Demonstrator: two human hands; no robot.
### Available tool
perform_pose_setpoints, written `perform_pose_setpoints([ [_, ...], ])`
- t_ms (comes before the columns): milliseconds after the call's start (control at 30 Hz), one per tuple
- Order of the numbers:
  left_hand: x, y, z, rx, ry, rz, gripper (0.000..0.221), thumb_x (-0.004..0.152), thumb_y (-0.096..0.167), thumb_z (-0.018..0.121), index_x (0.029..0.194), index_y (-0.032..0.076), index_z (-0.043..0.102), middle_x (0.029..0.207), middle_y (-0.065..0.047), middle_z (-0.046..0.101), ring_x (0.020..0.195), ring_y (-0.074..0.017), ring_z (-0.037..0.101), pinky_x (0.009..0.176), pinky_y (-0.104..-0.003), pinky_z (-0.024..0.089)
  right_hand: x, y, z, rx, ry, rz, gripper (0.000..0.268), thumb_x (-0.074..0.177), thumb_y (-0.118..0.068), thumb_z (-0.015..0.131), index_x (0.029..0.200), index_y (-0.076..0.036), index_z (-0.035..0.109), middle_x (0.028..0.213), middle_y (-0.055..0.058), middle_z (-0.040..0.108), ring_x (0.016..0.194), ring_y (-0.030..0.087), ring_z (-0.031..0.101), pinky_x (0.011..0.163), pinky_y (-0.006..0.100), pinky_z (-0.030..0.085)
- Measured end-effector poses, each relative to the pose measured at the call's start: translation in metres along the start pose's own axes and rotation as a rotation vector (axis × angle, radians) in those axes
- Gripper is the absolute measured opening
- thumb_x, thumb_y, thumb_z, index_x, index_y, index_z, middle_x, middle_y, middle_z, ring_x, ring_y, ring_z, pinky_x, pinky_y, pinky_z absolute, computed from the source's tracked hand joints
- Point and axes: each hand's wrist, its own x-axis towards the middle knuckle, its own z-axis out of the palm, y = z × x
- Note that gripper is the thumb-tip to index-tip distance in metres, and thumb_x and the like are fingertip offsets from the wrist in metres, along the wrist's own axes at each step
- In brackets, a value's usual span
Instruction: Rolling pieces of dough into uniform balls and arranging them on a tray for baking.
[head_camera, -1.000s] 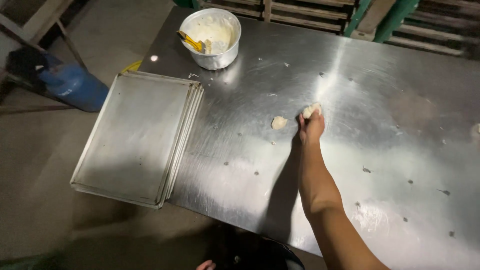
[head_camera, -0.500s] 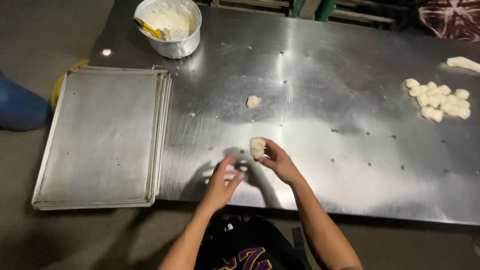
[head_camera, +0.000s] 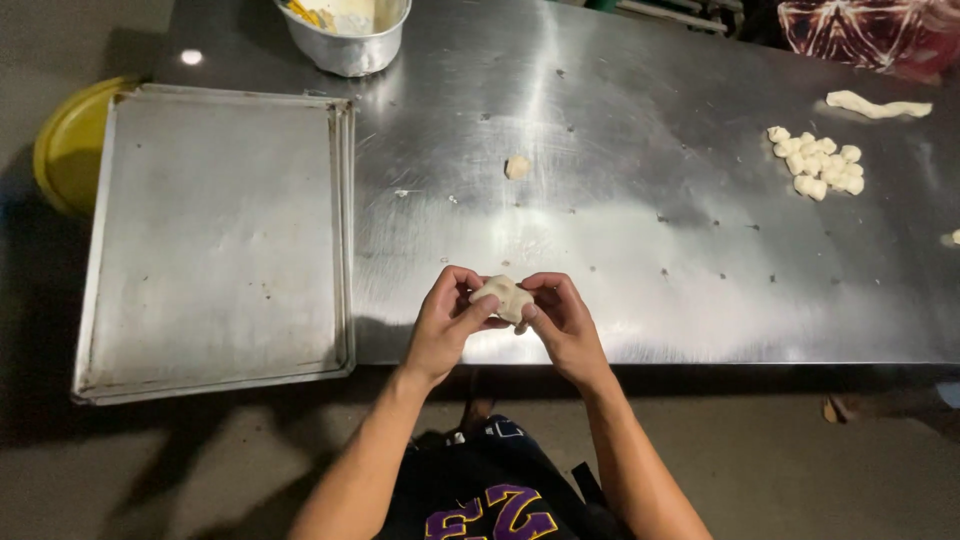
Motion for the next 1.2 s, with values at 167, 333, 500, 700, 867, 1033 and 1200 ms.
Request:
perform_pose_setpoints([
  [167, -0.012, 0.018, 0.008, -0.035, 0.096, 0.148, 0.038, 0.096, 0.027, 0.073, 0.113, 0.002, 0.051, 0.109, -0.011, 0.06, 0.1, -0.0196, 0.068, 0.089, -0.039, 0.066, -0.007, -0.029, 0.038, -0.374, 0.232, -0.212, 0.034, 0.096, -0.008, 0.066, 0.129, -0.004, 0.054, 0.121, 0.004, 0.059, 0.092, 0.014, 0.06, 0.085, 0.032, 0.058],
  [333, -0.014, 0.024, 0.015, 0.104, 0.184, 0.269, 0.035, 0.097, 0.026, 0.073, 0.114, 0.002, 0.054, 0.109, -0.009, 0.06, 0.099, -0.0167, 0.066, 0.086, -0.034, 0.064, -0.011, -0.033, 0.036, -0.627, 0.221, -0.564, 0.027, 0.092, -0.002, 0.071, 0.116, -0.003, 0.06, 0.11, 0.009, 0.058, 0.096, 0.016, 0.059, 0.083, 0.033, 0.054],
  [500, -0.01, 0.022, 0.027, 0.18, 0.215, 0.319, 0.032, 0.097, 0.025, 0.074, 0.113, 0.003, 0.057, 0.109, -0.007, 0.062, 0.099, -0.0141, 0.064, 0.087, -0.03, 0.059, -0.009, -0.049, 0.053, -0.739, 0.261, -0.646, 0.017, 0.09, -0.003, 0.076, 0.104, -0.003, 0.065, 0.098, 0.006, 0.064, 0.088, 0.015, 0.062, 0.078, 0.03, 0.052],
  [700, -0.008, 0.015, 0.031, 0.223, 0.213, 0.342, 0.028, 0.097, 0.022, 0.075, 0.111, 0.004, 0.058, 0.107, -0.005, 0.063, 0.098, -0.0123, 0.06, 0.087, -0.028, 0.053, -0.007, -0.048, 0.048, -0.748, 0.312, -0.641, 0.019, 0.088, -0.004, 0.078, 0.102, -0.004, 0.065, 0.096, 0.006, 0.065, 0.084, 0.017, 0.063, 0.074, 0.03, 0.052],
  [867, 0.0, 0.005, 0.037, 0.308, 0.222, 0.389, 0.026, 0.097, 0.016, 0.075, 0.111, 0.002, 0.058, 0.103, -0.005, 0.061, 0.096, -0.0108, 0.058, 0.086, -0.026, 0.051, -0.007, -0.038, 0.035, -0.762, 0.352, -0.622, 0.016, 0.089, -0.005, 0.077, 0.1, -0.002, 0.065, 0.093, 0.006, 0.064, 0.083, 0.017, 0.062, 0.075, 0.03, 0.053],
  [1033, 0.009, -0.007, 0.038, 0.25, 0.266, 0.265, 0.026, 0.097, 0.017, 0.072, 0.11, 0.0, 0.059, 0.099, -0.007, 0.062, 0.09, -0.0122, 0.059, 0.08, -0.029, 0.054, -0.012, -0.021, 0.004, -0.144, 0.302, -0.29, 0.013, 0.096, -0.012, 0.07, 0.093, -0.002, 0.063, 0.091, 0.004, 0.066, 0.085, 0.013, 0.06, 0.082, 0.03, 0.053],
  [1200, 0.009, -0.023, 0.026, 0.128, 0.292, 0.12, 0.026, 0.097, 0.02, 0.065, 0.109, 0.0, 0.055, 0.1, -0.009, 0.064, 0.091, -0.0157, 0.067, 0.084, -0.036, 0.063, -0.079, 0.057, -0.065, -0.329, 0.406, 0.004, 0.02, 0.095, -0.02, 0.069, 0.085, -0.004, 0.062, 0.081, 0.001, 0.067, 0.077, 0.011, 0.062, 0.073, 0.029, 0.054],
])
